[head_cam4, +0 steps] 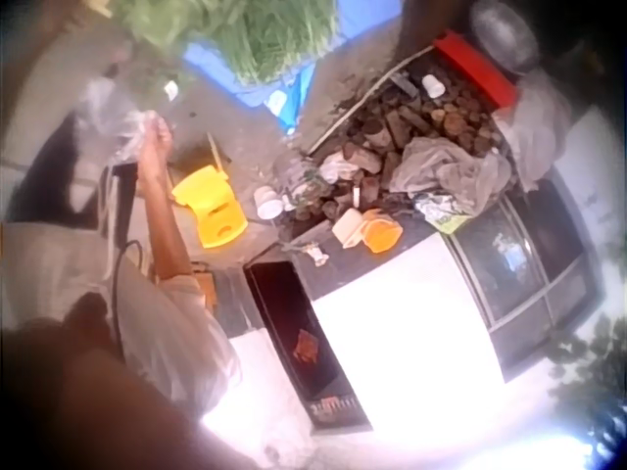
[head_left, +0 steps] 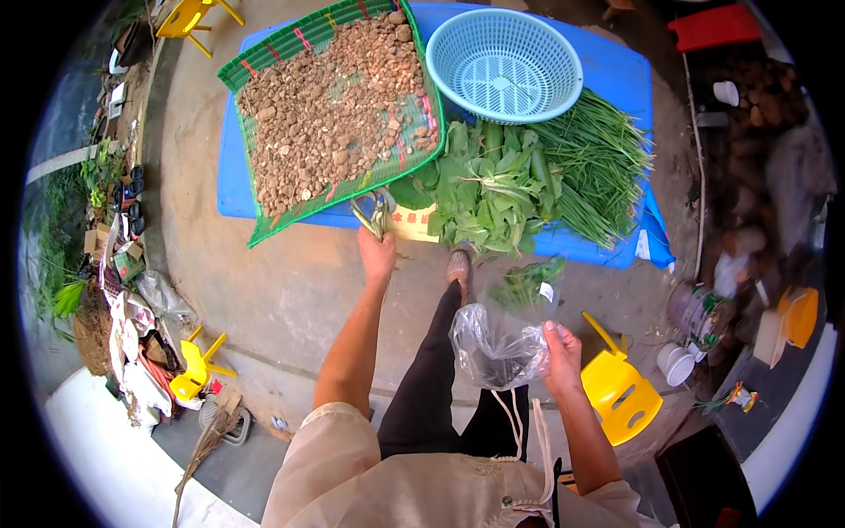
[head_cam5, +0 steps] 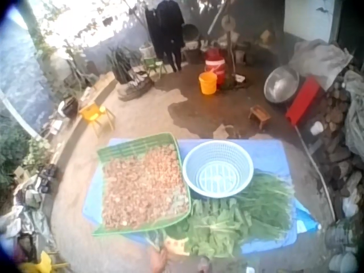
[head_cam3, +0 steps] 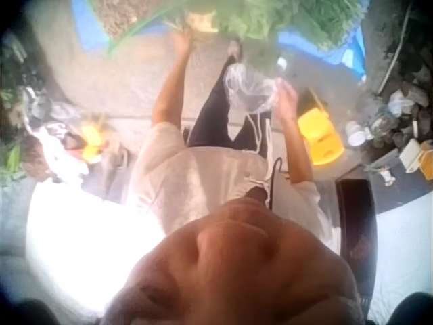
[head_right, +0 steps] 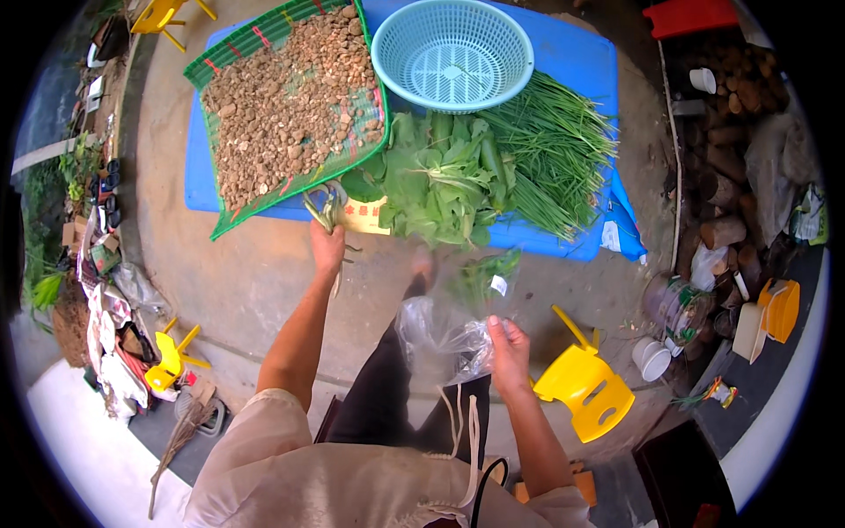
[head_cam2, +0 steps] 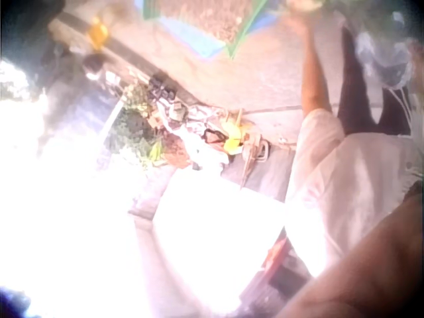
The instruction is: The person sits on the floor sorting green and red chili peppers into a plastic bag. They then stand up, walk to a refrigerator, and place the bag of peppers inside. Finally, they wash a bowl of diced potatoes in a pink strainer under running water.
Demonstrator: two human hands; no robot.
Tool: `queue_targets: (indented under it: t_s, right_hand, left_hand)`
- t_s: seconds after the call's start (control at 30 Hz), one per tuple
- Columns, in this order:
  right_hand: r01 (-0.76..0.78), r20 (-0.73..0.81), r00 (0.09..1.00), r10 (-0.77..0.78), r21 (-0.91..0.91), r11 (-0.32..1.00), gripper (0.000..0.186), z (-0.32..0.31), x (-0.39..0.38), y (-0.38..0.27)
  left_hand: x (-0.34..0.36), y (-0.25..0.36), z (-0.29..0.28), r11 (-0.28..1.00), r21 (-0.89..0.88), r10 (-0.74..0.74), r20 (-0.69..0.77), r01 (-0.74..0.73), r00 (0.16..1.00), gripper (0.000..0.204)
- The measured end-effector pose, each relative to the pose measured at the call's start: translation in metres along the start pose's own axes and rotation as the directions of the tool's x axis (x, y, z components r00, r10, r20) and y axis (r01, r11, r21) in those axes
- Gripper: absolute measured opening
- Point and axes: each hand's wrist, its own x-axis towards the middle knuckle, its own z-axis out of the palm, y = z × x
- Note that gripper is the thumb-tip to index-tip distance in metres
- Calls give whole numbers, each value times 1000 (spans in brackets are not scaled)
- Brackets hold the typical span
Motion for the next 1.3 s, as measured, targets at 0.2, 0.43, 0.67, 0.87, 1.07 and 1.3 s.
queue_targets:
  t_s: [0.2,0.43,0.67,0.87,1.07,1.3]
  right_hand:
    - [-38,-4,999,38,-19,999,19,-1,3,4]
    - [-11,-30,999,11,-1,1000,18,7,2,10]
    - [-28,0,1000,28,-53,998,19,8,3,12]
    - [-57,22,998,59,-65,996,19,5,7,15]
    - [-68,3,998,69,-136,988,21,5,6,13]
    - [-69,-5,998,69,-106,992,20,7,4,14]
  left_hand:
    - [12,34,-20,671,-591,-287,350,447,892,11]
    - [18,43,-5,639,-466,-502,348,611,791,14]
    - [8,33,-14,874,-194,-363,348,445,865,26]
    - [21,22,-19,736,565,302,221,-374,928,44]
    - [57,49,-8,555,652,443,294,-516,847,34]
    - [56,33,-15,578,564,450,383,-590,807,14]
